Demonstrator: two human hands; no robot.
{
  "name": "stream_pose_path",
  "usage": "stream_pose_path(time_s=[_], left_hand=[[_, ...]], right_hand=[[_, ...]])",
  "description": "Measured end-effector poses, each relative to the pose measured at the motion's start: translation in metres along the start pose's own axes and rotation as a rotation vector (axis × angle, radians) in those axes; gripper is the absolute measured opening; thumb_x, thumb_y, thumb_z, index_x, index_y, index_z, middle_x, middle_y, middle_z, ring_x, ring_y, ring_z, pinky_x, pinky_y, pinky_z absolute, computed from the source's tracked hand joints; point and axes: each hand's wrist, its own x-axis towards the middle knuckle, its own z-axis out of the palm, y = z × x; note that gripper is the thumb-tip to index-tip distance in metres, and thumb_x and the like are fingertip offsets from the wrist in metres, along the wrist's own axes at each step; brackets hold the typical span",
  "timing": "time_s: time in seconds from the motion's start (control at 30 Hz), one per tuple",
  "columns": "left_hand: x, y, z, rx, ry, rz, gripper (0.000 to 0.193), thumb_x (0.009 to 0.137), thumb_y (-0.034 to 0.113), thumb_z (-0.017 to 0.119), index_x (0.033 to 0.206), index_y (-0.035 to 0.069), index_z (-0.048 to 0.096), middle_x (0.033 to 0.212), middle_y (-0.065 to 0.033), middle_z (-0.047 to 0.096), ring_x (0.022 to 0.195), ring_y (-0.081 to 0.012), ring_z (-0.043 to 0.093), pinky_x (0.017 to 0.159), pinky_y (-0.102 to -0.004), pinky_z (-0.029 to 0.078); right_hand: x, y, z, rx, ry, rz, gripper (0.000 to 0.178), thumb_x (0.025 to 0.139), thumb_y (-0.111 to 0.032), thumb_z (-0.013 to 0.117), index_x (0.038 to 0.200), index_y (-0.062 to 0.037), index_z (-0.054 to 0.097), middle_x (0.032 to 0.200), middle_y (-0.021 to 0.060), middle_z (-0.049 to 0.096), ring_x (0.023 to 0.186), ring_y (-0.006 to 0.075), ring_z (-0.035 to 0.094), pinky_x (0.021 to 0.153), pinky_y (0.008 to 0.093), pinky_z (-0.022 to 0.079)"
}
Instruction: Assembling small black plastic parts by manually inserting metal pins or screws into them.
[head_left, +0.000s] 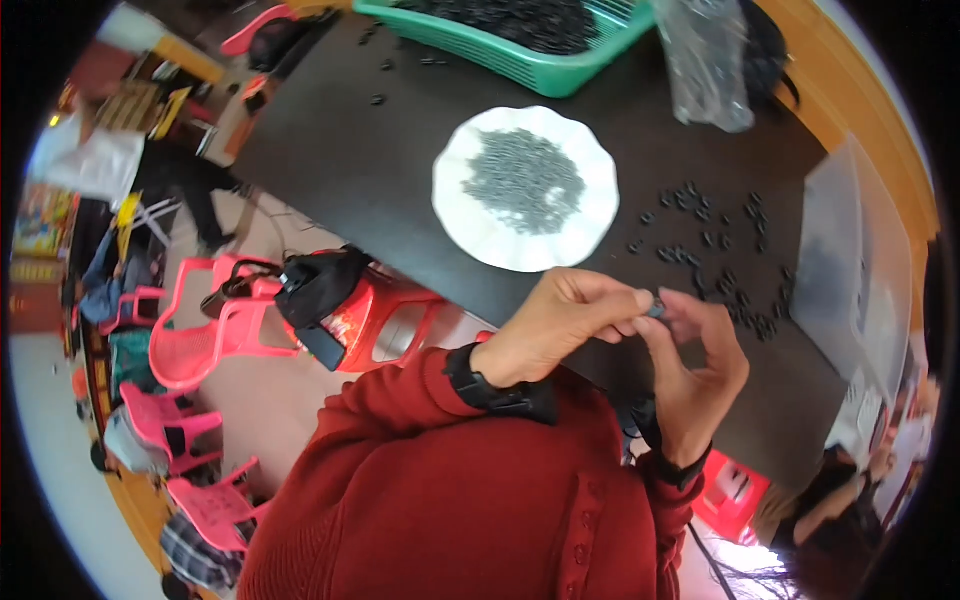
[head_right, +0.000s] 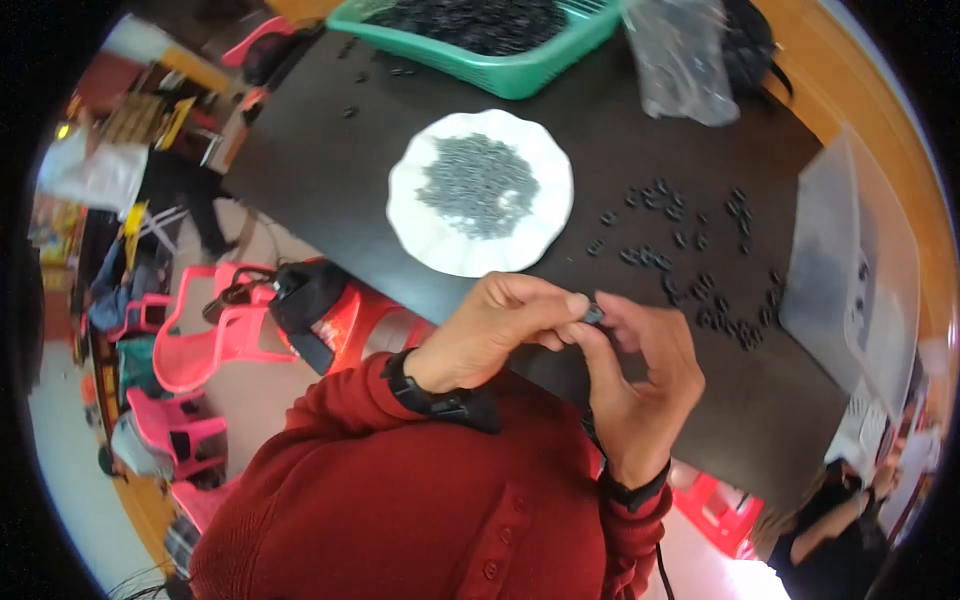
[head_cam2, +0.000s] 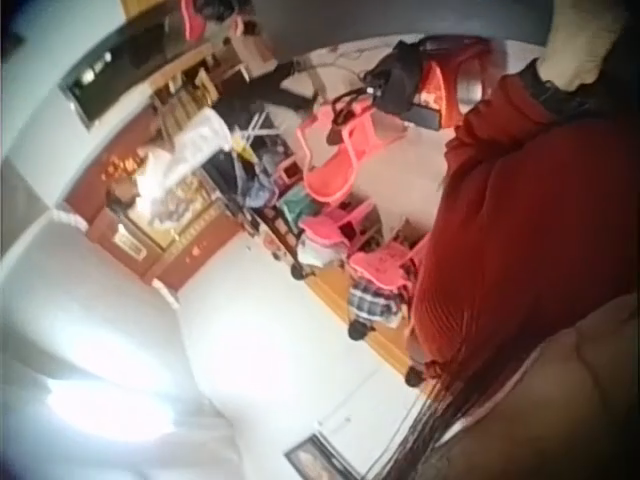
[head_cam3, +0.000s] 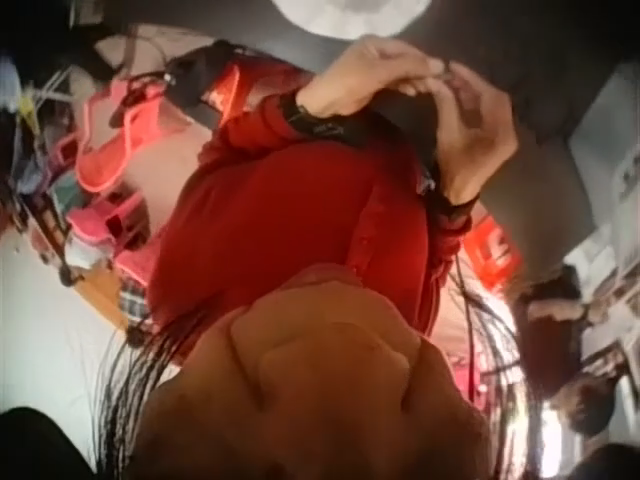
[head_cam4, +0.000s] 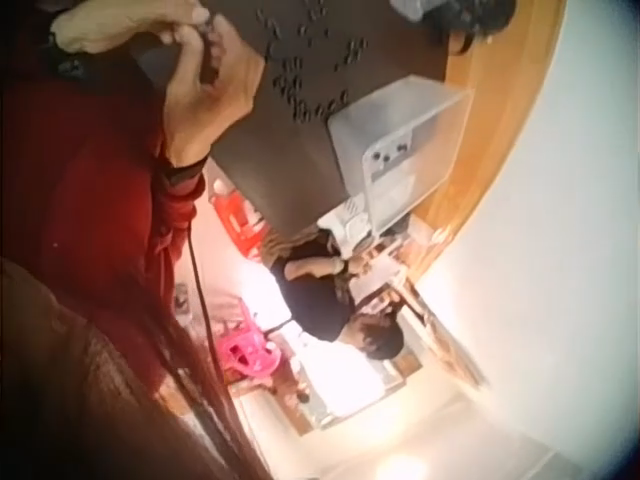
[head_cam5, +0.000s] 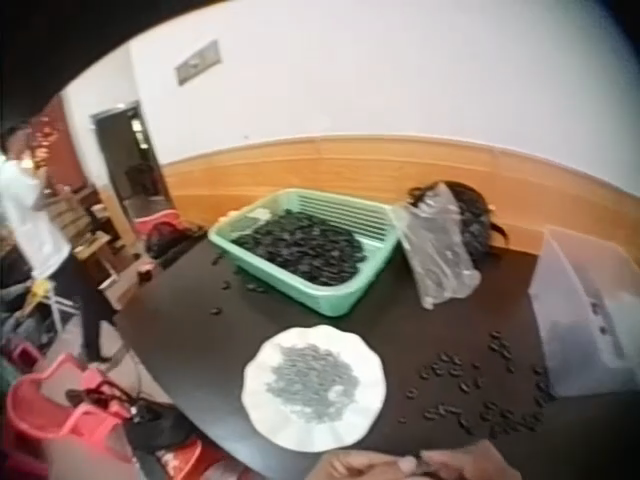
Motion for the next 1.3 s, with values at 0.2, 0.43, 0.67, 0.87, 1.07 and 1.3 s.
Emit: stream_pose_path(time_s=[0.2, 0.43, 0.67, 0.87, 1.07, 1.3], left_hand=[[-0.028, 0.025, -0.002, 0.105, -0.016, -0.025, 0.026, 0.103, 0.03, 0.087, 0.101, 0.004, 0.087, 0.09, -0.0005, 0.081, 0.079, -0.0055, 0.069, 0.072, -0.0218, 0.054], [-0.035, 0.039, 0.018, 0.281, -0.228, -0.075, 0.026, 0.102, 0.029, 0.087, 0.099, 0.003, 0.088, 0.082, 0.0013, 0.077, 0.074, -0.0033, 0.062, 0.067, -0.0223, 0.048], [-0.034, 0.03, 0.035, 0.343, -0.215, -0.076, 0.026, 0.106, 0.025, 0.082, 0.106, -0.001, 0.087, 0.083, 0.0009, 0.075, 0.076, -0.0034, 0.063, 0.07, -0.0217, 0.05], [-0.043, 0.024, 0.04, 0.647, -0.037, 0.216, 0.012, 0.105, 0.01, 0.08, 0.111, 0.0, 0.081, 0.09, 0.0021, 0.074, 0.079, -0.0033, 0.065, 0.069, -0.0224, 0.051], [-0.022, 0.034, -0.02, 1.377, 0.53, 0.599, 0.014, 0.095, 0.012, 0.081, 0.103, 0.001, 0.081, 0.091, -0.0106, 0.079, 0.069, -0.0212, 0.069, 0.068, -0.0374, 0.055], [-0.001, 0.029, -0.048, 1.514, 0.617, 0.506, 0.012, 0.094, 0.014, 0.078, 0.1, 0.004, 0.08, 0.094, -0.0168, 0.08, 0.084, -0.0378, 0.077, 0.075, -0.0484, 0.059]], right_hand=[[-0.006, -0.019, -0.01, 0.006, -0.15, -0.042, 0.027, 0.085, 0.01, 0.085, 0.11, 0.0002, 0.083, 0.096, 0.0102, 0.077, 0.084, 0.0189, 0.068, 0.077, 0.0314, 0.055], [-0.007, -0.034, -0.047, 0.093, -0.262, 0.003, 0.03, 0.081, 0.005, 0.09, 0.109, 0.0029, 0.082, 0.09, 0.0067, 0.073, 0.084, 0.0172, 0.064, 0.079, 0.0312, 0.05], [-0.01, -0.029, -0.065, 0.014, -0.227, -0.038, 0.027, 0.078, 0.001, 0.093, 0.104, 0.0021, 0.083, 0.083, 0.0061, 0.072, 0.08, 0.0179, 0.062, 0.077, 0.0318, 0.049], [-0.014, -0.014, -0.071, -0.046, -0.24, -0.081, 0.024, 0.078, 0.002, 0.092, 0.1, 0.0019, 0.083, 0.084, 0.0079, 0.078, 0.077, 0.018, 0.063, 0.074, 0.0329, 0.049], [-0.018, 0.011, -0.076, -0.024, -0.183, -0.022, 0.023, 0.081, 0.002, 0.091, 0.102, 0.0022, 0.083, 0.086, 0.0072, 0.079, 0.078, 0.0176, 0.063, 0.076, 0.0322, 0.05], [-0.017, 0.022, -0.077, -0.018, -0.194, -0.003, 0.021, 0.083, 0.001, 0.091, 0.102, 0.0026, 0.083, 0.087, 0.0075, 0.079, 0.079, 0.0172, 0.064, 0.077, 0.0321, 0.05]])
